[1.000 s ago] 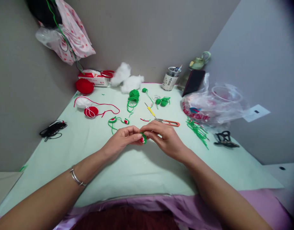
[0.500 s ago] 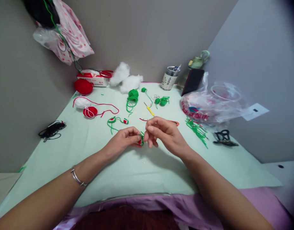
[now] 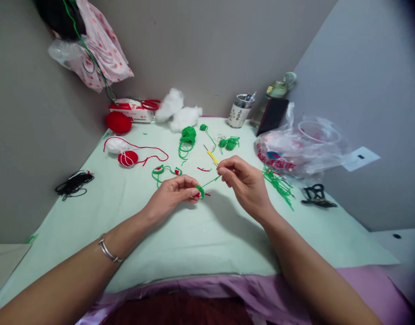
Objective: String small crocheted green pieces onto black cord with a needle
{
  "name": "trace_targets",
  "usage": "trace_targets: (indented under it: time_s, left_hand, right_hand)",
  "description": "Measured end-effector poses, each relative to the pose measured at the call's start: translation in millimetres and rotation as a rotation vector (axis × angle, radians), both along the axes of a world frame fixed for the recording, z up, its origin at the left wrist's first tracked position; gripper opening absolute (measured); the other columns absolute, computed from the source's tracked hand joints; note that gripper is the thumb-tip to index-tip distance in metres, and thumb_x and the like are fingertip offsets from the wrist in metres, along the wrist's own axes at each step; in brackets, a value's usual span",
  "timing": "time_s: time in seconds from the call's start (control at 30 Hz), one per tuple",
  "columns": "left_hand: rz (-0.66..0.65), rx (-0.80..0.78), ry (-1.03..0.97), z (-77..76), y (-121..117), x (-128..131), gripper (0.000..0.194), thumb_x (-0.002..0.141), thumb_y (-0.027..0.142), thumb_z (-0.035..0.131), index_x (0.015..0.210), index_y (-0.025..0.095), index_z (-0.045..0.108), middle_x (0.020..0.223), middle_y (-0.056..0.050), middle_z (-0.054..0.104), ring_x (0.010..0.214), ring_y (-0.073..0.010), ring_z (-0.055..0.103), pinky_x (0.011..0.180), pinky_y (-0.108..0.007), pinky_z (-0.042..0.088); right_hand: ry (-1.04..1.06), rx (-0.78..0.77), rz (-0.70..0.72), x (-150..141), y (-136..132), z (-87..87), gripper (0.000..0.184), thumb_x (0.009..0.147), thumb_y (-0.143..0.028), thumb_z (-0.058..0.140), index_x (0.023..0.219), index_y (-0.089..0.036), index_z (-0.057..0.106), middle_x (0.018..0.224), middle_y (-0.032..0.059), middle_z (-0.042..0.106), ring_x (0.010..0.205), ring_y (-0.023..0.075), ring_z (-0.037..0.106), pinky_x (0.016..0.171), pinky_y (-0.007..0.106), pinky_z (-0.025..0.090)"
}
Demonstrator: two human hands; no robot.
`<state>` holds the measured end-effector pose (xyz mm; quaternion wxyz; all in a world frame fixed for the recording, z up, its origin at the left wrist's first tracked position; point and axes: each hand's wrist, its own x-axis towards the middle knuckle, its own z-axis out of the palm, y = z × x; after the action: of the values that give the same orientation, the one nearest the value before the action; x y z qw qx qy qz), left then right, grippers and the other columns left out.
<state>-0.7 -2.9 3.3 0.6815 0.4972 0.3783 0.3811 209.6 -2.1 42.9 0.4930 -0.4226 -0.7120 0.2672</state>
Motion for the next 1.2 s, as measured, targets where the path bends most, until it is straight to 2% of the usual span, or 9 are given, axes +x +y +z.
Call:
trace_targets:
  time_s: [0.13,0.23,0.37,0.83,1.1,1.2]
  left_hand:
    - [0.009,0.033,0.007,0.1,2,-1,0.020,0.081,0.034,0.076,0.093,0.019,0.070,0.084,0.000,0.070,0.078,-0.0152,0.065,0.081,-0.032,0.055]
    - [0.013,0.061,0.018,-0.2,3,-2,0.020,0.081,0.035,0.075,0.093,0.019,0.071,0.087,-0.001,0.070,0.079,-0.0159,0.065,0.082,-0.032,0.054]
    - [0.014,0.087,0.026,0.0,3,-4,0.019,0.082,0.035,0.074,0.093,0.020,0.071,0.086,-0.001,0.069,0.080,-0.0156,0.065,0.083,-0.032,0.053]
    - [-0.009,0.080,0.025,3.5,2,-3,0.017,0.082,0.034,0.074,0.092,0.020,0.071,0.089,-0.002,0.069,0.082,-0.0163,0.064,0.083,-0.032,0.052]
    - [-0.073,0.080,0.011,2.4,1,-3,0.014,0.085,0.032,0.072,0.091,0.020,0.070,0.087,-0.001,0.069,0.084,-0.0157,0.063,0.085,-0.030,0.049]
    - [-0.058,0.081,0.004,3.3,-1,-1,0.014,0.086,0.032,0.071,0.092,0.020,0.068,0.087,0.000,0.067,0.085,-0.0143,0.061,0.084,-0.028,0.047]
  right_hand:
    - [-0.217,0.146,0.015,4,1,-0.2,0.010,0.094,-0.014,0.060,0.089,-0.019,0.067,0.081,0.0022,0.061,0.072,0.0130,0.055,0.065,0.026,0.042]
    - [-0.387,0.176,0.104,8,1,-1.2,0.011,0.095,-0.016,0.060,0.092,-0.021,0.070,0.081,0.0030,0.060,0.074,0.0139,0.056,0.066,0.027,0.042]
    - [-0.472,0.200,0.149,11,3,-3.7,0.014,0.096,-0.016,0.057,0.093,-0.021,0.071,0.083,0.0033,0.058,0.076,0.0140,0.057,0.067,0.026,0.043]
    - [-0.503,0.199,0.145,11,4,-3.9,0.016,0.097,-0.016,0.056,0.091,-0.020,0.070,0.081,0.0031,0.057,0.074,0.0138,0.056,0.067,0.026,0.043]
    - [-0.367,0.038,0.240,4,4,-7.1,0.012,0.093,-0.014,0.063,0.089,-0.019,0.073,0.077,0.0003,0.057,0.071,0.0116,0.055,0.068,0.023,0.041]
    - [-0.339,-0.019,0.184,0,4,-12.9,0.010,0.091,-0.017,0.065,0.086,-0.019,0.073,0.074,0.0003,0.058,0.069,0.0121,0.054,0.066,0.024,0.041]
